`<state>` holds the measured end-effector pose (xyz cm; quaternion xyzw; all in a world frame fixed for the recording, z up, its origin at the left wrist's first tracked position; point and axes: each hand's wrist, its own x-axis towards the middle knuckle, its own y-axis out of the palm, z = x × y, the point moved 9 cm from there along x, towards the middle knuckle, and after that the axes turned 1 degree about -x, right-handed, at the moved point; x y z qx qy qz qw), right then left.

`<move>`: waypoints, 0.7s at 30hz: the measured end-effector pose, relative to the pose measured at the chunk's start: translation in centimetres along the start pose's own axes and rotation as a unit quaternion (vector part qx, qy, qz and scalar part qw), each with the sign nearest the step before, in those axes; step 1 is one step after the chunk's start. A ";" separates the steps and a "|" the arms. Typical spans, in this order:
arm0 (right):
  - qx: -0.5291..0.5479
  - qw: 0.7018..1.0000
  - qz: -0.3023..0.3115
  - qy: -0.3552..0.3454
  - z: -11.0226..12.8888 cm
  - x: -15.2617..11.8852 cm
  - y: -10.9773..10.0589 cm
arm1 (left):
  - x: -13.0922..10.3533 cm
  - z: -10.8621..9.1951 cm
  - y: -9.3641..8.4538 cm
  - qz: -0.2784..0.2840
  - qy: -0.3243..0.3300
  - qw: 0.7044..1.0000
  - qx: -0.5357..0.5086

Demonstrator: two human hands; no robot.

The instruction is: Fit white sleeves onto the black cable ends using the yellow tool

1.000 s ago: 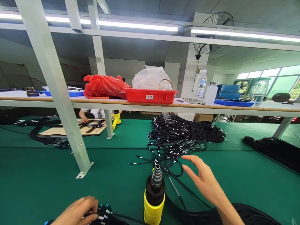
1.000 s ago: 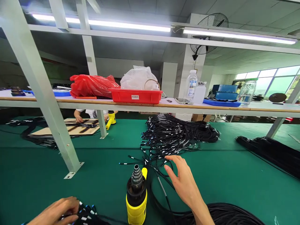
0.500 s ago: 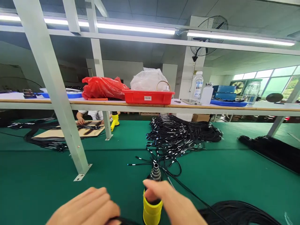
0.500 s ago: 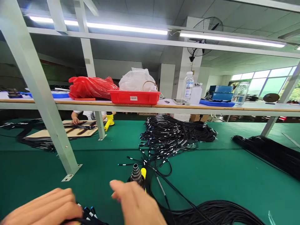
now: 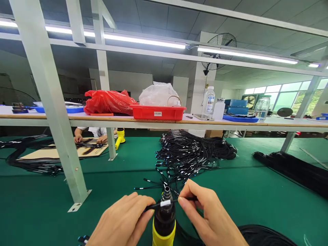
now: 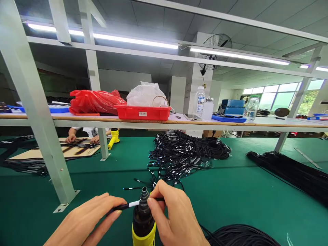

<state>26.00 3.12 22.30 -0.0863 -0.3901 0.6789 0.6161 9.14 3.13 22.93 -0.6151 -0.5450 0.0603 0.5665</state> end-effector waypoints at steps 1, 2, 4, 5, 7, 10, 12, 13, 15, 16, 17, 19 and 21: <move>-0.004 1.000 -0.005 0.010 -0.4 0.2 -0.1 | 0.2 -0.1 0.1 0.001 0.004 1.000 0.000; -0.012 1.000 -0.012 0.023 -0.9 0.4 -0.1 | 0.4 -0.2 0.3 0.005 0.007 1.000 0.001; -0.028 0.998 -0.029 0.048 -1.7 0.8 -0.2 | 0.8 0.1 1.1 0.025 0.001 1.000 -0.002; -0.035 0.997 -0.038 0.058 -2.1 1.0 -0.3 | 1.0 0.5 1.6 0.041 -0.013 0.999 -0.005; -0.042 0.995 -0.049 0.070 -2.5 1.3 -0.3 | 1.4 1.5 2.5 0.065 -0.051 0.996 -0.016; -0.047 0.994 -0.052 0.079 -2.8 1.7 -0.2 | 1.9 2.3 3.1 0.072 -0.097 0.992 -0.037; -0.049 0.994 -0.054 0.082 -2.9 2.0 -0.2 | 2.2 2.4 3.0 0.065 -0.116 0.990 -0.051; -0.049 0.994 -0.055 0.083 -3.0 2.1 -0.2 | 2.3 2.4 2.9 0.059 -0.125 0.989 -0.058; -0.050 0.993 -0.060 0.084 -3.1 2.3 -0.2 | 2.5 2.5 2.7 0.044 -0.137 0.987 -0.072; -0.050 0.993 -0.063 0.082 -3.1 2.3 -0.2 | 2.6 2.5 2.7 0.041 -0.142 0.986 -0.077; -0.052 0.993 -0.064 0.081 -3.2 2.4 -0.2 | 2.6 2.6 2.8 0.041 -0.145 0.985 -0.081; -0.054 0.993 -0.067 0.081 -3.3 2.4 -0.2 | 2.7 2.8 3.2 0.052 -0.149 0.984 -0.085; -0.055 0.993 -0.069 0.082 -3.5 2.4 -0.1 | 2.8 3.2 3.7 0.064 -0.155 0.982 -0.087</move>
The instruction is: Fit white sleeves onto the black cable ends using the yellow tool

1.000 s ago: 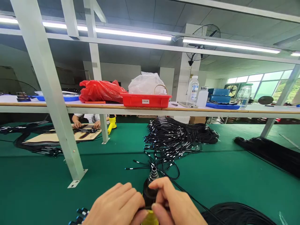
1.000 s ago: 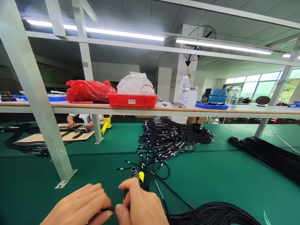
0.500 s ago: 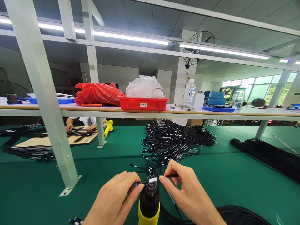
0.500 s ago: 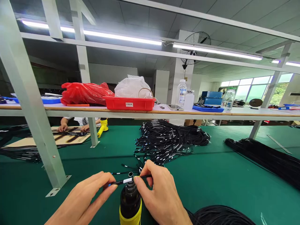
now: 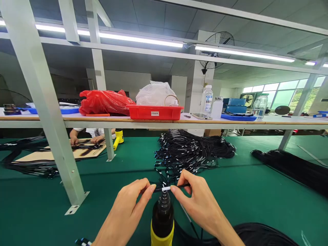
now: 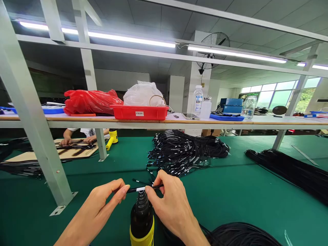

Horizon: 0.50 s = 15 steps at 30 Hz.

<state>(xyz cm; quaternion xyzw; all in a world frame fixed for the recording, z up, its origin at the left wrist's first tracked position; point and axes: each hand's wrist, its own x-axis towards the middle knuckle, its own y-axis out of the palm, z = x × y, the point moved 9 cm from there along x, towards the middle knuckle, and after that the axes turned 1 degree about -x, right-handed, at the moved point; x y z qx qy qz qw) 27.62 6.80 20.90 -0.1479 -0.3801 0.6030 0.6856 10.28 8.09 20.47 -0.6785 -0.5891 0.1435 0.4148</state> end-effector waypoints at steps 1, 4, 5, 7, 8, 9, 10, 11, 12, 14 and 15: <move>0.000 1.000 -0.002 0.001 -0.1 0.0 0.0 | 0.1 0.2 0.2 0.005 -0.004 1.000 -0.001; -0.001 1.000 -0.006 0.002 -0.3 0.1 0.2 | 0.3 0.7 0.6 0.015 -0.017 1.000 -0.011; -0.003 1.000 -0.007 0.001 -0.3 0.2 0.2 | 0.3 0.8 0.7 0.017 -0.021 1.000 -0.015; -0.006 1.000 -0.005 0.000 -0.4 0.3 0.3 | 0.2 0.9 0.7 0.017 -0.025 0.999 -0.023; -0.008 1.000 -0.004 0.000 -0.4 0.4 0.4 | 0.2 0.9 0.7 0.018 -0.025 0.999 -0.025; -0.010 1.000 -0.004 0.001 -0.5 0.4 0.4 | 0.1 0.9 0.7 0.020 -0.026 0.999 -0.028; -0.012 1.000 -0.003 0.001 -0.5 0.5 0.4 | 0.1 0.9 0.7 0.021 -0.025 0.999 -0.031; -0.014 1.000 -0.002 0.001 -0.5 0.5 0.4 | 0.1 0.8 0.7 0.022 -0.025 0.999 -0.033; -0.015 1.000 -0.001 0.001 -0.6 0.5 0.5 | 0.2 0.8 0.7 0.022 -0.025 0.999 -0.035; -0.017 1.000 0.002 0.001 -0.6 0.5 0.6 | 0.3 0.8 0.6 0.020 -0.027 0.999 -0.038; -0.018 1.000 0.003 0.002 -0.7 0.5 0.6 | 0.3 0.8 0.6 0.018 -0.027 0.999 -0.038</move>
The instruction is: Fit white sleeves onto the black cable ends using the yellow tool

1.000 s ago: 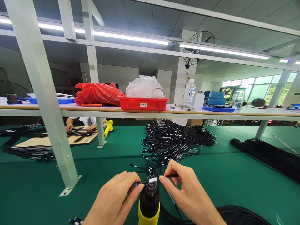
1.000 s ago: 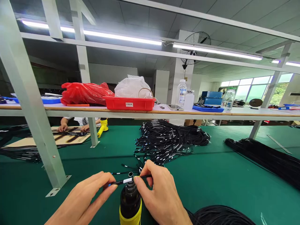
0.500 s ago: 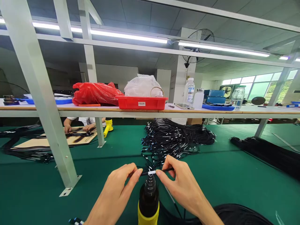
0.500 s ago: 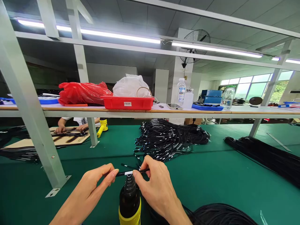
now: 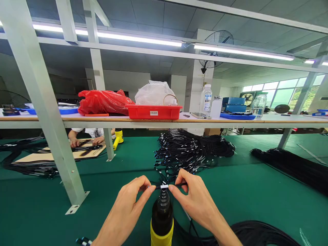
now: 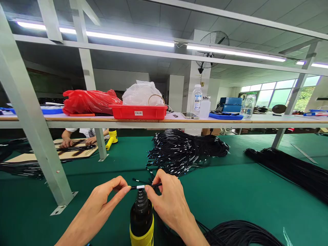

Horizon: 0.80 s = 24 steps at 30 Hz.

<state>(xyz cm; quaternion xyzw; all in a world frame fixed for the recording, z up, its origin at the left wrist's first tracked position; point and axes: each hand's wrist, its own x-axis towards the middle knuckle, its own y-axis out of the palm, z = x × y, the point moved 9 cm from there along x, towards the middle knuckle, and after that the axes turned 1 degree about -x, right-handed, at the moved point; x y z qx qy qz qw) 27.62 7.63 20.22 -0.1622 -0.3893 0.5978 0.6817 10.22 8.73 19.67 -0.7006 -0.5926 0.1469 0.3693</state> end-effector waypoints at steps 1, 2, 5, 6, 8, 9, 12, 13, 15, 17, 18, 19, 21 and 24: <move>-0.001 1.000 0.000 0.000 0.0 0.0 0.0 | 0.1 0.0 0.0 -0.001 -0.001 1.000 0.000; -0.001 1.000 -0.001 -0.001 0.0 0.0 0.0 | 0.1 0.0 0.0 0.000 -0.001 1.000 -0.001; 0.000 1.000 -0.003 0.000 0.0 -0.1 -0.1 | 0.1 -0.1 0.0 0.003 0.002 1.000 -0.004; 0.001 1.000 -0.003 0.001 0.0 -0.1 -0.1 | 0.1 -0.1 0.1 0.004 0.003 1.000 -0.006; 0.002 1.000 -0.002 0.002 0.0 -0.1 -0.1 | 0.0 -0.1 0.1 0.003 0.001 1.000 -0.009; 0.002 1.000 -0.001 0.002 0.0 -0.1 -0.2 | 0.0 -0.1 0.1 0.002 -0.001 1.000 -0.009; 0.000 1.000 0.004 -0.002 -0.1 -0.1 -0.2 | 0.1 -0.1 -0.1 -0.001 -0.008 1.000 -0.010; 0.003 1.000 0.009 -0.009 -0.1 -0.2 -0.1 | 0.1 -0.2 -0.1 -0.003 -0.008 1.000 -0.012; 0.015 0.999 0.019 -0.035 0.1 -0.3 -0.1 | 0.1 -0.3 -0.3 -0.005 -0.007 1.000 -0.021; 0.036 0.997 0.026 -0.064 0.5 -0.4 -0.1 | 0.0 -0.3 -0.4 -0.002 -0.007 0.999 -0.038; 0.046 0.996 0.029 -0.075 0.6 -0.4 -0.2 | 0.0 -0.3 -0.3 0.002 -0.009 0.999 -0.041; 0.055 0.995 0.031 -0.083 0.8 -0.5 -0.3 | 0.0 -0.2 -0.3 0.005 -0.011 0.999 -0.037; 0.067 0.993 0.035 -0.092 1.1 -0.5 -0.4 | 0.0 -0.1 -0.2 0.008 -0.009 1.000 -0.013; 0.073 0.992 0.031 -0.093 1.4 -0.5 -0.5 | 0.0 0.0 0.1 0.010 0.003 1.000 0.021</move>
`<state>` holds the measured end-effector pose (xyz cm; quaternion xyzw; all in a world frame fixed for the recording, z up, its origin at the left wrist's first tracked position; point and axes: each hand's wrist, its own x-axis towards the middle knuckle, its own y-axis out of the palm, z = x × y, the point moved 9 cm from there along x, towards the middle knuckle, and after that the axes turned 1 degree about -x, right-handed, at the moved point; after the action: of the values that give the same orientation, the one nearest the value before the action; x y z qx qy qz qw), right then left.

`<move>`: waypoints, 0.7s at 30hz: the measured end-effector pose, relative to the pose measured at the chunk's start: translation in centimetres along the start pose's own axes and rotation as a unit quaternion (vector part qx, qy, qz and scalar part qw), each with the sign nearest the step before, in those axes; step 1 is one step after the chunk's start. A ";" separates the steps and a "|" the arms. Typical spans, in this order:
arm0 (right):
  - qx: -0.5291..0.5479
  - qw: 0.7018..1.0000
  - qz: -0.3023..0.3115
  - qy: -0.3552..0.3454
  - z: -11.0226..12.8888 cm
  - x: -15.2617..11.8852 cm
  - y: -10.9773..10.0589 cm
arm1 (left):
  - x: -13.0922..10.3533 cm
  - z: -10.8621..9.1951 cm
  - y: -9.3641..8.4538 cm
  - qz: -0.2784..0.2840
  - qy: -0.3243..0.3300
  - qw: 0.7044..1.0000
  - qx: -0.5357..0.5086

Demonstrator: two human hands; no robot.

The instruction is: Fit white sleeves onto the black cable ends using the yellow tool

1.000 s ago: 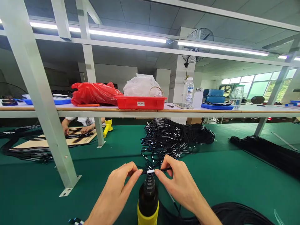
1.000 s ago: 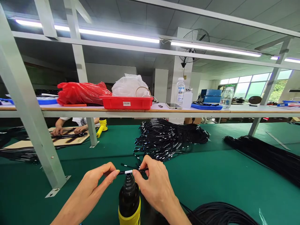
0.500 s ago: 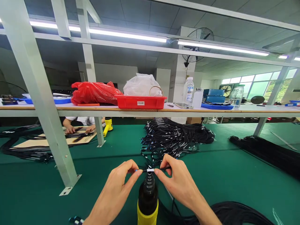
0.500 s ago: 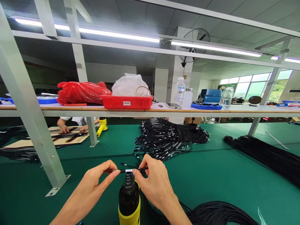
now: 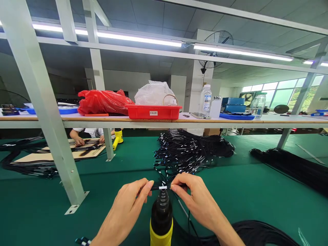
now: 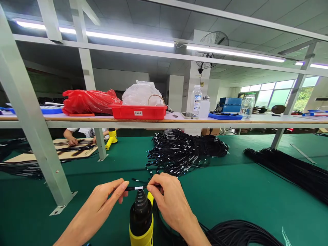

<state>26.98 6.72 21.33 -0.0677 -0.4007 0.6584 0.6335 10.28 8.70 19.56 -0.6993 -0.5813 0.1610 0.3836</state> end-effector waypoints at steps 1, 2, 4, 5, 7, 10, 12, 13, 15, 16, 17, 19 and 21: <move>0.000 1.000 -0.002 0.001 0.0 0.0 0.0 | 0.0 0.0 0.1 0.003 0.005 1.000 0.000; 0.000 1.000 -0.004 0.001 0.0 0.0 -0.1 | 0.0 0.0 0.2 0.004 0.009 1.000 -0.003; 0.002 1.000 -0.007 0.001 0.0 0.0 -0.1 | 0.1 0.0 0.2 0.002 0.012 1.000 -0.010; 0.003 1.000 -0.008 0.002 0.0 0.0 -0.1 | 0.1 -0.1 0.2 0.000 0.012 1.000 -0.014; 0.003 1.000 -0.012 0.004 -0.1 0.1 -0.2 | 0.1 -0.2 0.0 -0.006 0.009 1.000 -0.020; -0.001 1.000 -0.020 0.006 -0.2 0.2 -0.3 | 0.1 -0.5 -0.1 -0.006 0.009 0.999 -0.034; -0.004 1.000 -0.023 0.006 -0.2 0.3 -0.4 | 0.1 -0.5 -0.1 -0.003 0.003 0.999 -0.039; -0.005 1.000 -0.023 0.007 -0.2 0.3 -0.4 | 0.1 -0.5 -0.1 -0.003 0.000 0.999 -0.039; -0.007 1.000 -0.023 0.007 -0.2 0.3 -0.4 | 0.1 -0.4 -0.2 -0.003 -0.001 0.999 -0.036; -0.007 1.000 -0.023 0.008 -0.2 0.3 -0.4 | 0.1 -0.4 -0.2 -0.004 0.001 0.999 -0.033; -0.007 1.000 -0.025 0.009 -0.2 0.2 -0.4 | 0.1 -0.4 -0.3 -0.006 0.005 0.999 -0.032; -0.008 1.000 -0.027 0.011 -0.2 0.2 -0.4 | 0.1 -0.6 -0.4 -0.010 0.018 0.999 -0.030; -0.007 0.999 -0.029 0.013 -0.3 0.2 -0.3 | 0.1 -0.8 -0.5 -0.018 0.031 0.999 -0.029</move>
<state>27.36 6.96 21.42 -0.0694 -0.3987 0.6360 0.6571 10.49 8.52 20.43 -0.7043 -0.5860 0.1152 0.3839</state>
